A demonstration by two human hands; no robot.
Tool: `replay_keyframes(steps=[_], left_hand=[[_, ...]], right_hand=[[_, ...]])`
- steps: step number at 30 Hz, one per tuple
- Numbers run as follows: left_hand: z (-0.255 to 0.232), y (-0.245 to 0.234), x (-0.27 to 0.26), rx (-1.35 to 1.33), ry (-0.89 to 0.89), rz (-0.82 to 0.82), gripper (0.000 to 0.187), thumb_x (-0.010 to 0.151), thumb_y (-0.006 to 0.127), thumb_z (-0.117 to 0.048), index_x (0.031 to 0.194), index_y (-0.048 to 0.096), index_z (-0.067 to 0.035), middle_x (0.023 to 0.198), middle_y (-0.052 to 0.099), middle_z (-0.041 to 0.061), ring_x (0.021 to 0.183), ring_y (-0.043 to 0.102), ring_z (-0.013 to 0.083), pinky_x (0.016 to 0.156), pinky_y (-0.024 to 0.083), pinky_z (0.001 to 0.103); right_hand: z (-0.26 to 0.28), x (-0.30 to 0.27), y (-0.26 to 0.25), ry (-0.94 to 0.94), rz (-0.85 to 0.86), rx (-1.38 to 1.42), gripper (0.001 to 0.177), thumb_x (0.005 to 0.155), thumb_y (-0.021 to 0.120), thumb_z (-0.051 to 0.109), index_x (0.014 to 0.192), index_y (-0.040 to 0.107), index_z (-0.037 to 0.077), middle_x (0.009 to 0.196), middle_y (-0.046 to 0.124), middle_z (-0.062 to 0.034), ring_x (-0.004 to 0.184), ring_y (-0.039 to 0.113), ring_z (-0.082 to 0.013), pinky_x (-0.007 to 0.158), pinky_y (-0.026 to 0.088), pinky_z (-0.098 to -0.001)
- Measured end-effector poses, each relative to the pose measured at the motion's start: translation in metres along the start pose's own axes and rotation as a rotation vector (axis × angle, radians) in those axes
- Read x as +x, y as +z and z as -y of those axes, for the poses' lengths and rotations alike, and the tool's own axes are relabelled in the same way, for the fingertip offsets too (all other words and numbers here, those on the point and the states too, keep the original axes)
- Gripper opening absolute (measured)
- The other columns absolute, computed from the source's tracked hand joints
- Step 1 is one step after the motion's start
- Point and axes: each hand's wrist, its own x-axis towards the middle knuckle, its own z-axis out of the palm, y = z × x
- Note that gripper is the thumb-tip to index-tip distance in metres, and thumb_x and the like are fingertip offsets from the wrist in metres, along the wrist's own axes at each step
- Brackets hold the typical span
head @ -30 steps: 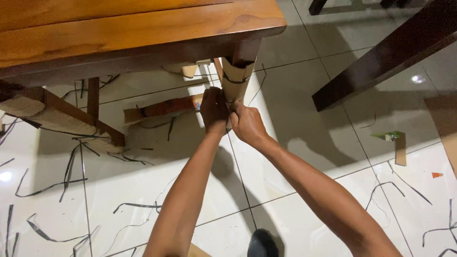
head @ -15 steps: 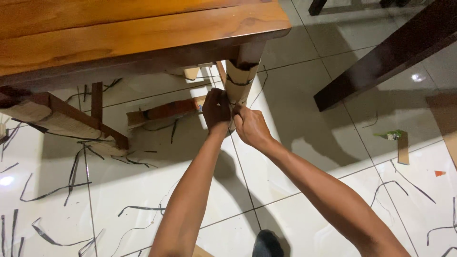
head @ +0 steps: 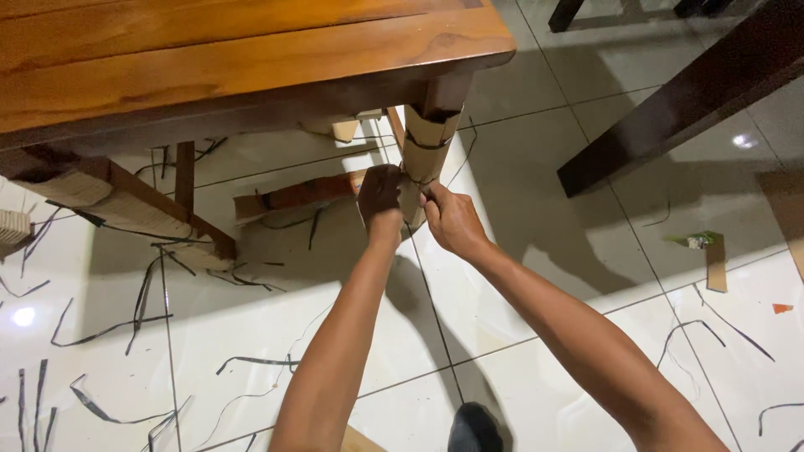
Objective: Wrapping wooden stool legs with cardboard and plastic strips for protection
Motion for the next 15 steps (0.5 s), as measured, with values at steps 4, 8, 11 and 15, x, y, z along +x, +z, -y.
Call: replay_keyframes(steps=[4, 8, 11, 15], left_hand=[[0.032, -0.021, 0.014, 0.942, 0.59, 0.056, 0.027, 0.106, 0.056, -0.021, 0.105, 0.075, -0.002, 0.102, 0.076, 0.02, 0.109, 0.07, 0.0343, 0.099, 0.052, 0.038], [0.014, -0.029, -0.005, 0.9, 0.859, -0.023, 0.008, 0.097, 0.071, -0.018, 0.091, 0.076, -0.015, 0.083, 0.074, 0.002, 0.081, 0.073, 0.0151, 0.078, 0.059, 0.027], [0.04, -0.027, 0.017, 0.686, 0.809, 0.062, 0.015, 0.1, 0.063, -0.015, 0.09, 0.075, -0.013, 0.079, 0.071, -0.002, 0.077, 0.069, 0.0098, 0.072, 0.057, 0.021], [0.079, -0.021, 0.05, 0.66, 0.852, 0.049, 0.017, 0.103, 0.061, -0.021, 0.098, 0.077, -0.02, 0.077, 0.068, -0.003, 0.071, 0.07, 0.0118, 0.054, 0.06, 0.019]], right_hand=[[-0.009, 0.001, 0.004, 0.05, 0.009, 0.027, 0.019, 0.096, 0.052, 0.019, 0.1, 0.068, 0.009, 0.092, 0.074, -0.0214, 0.1, 0.069, -0.0466, 0.086, 0.053, -0.0575], [-0.006, 0.001, 0.003, 0.058, -0.003, 0.027, 0.021, 0.095, 0.051, 0.018, 0.098, 0.07, 0.009, 0.09, 0.076, -0.0189, 0.099, 0.07, -0.0448, 0.086, 0.054, -0.0555], [-0.002, -0.002, 0.002, 0.048, 0.002, 0.018, 0.021, 0.095, 0.051, 0.016, 0.099, 0.07, 0.008, 0.09, 0.076, -0.0186, 0.098, 0.071, -0.0446, 0.086, 0.054, -0.055], [0.002, -0.003, 0.002, 0.022, -0.004, 0.012, 0.021, 0.095, 0.05, 0.016, 0.098, 0.069, 0.008, 0.086, 0.075, -0.0194, 0.094, 0.071, -0.0441, 0.084, 0.055, -0.0546]])
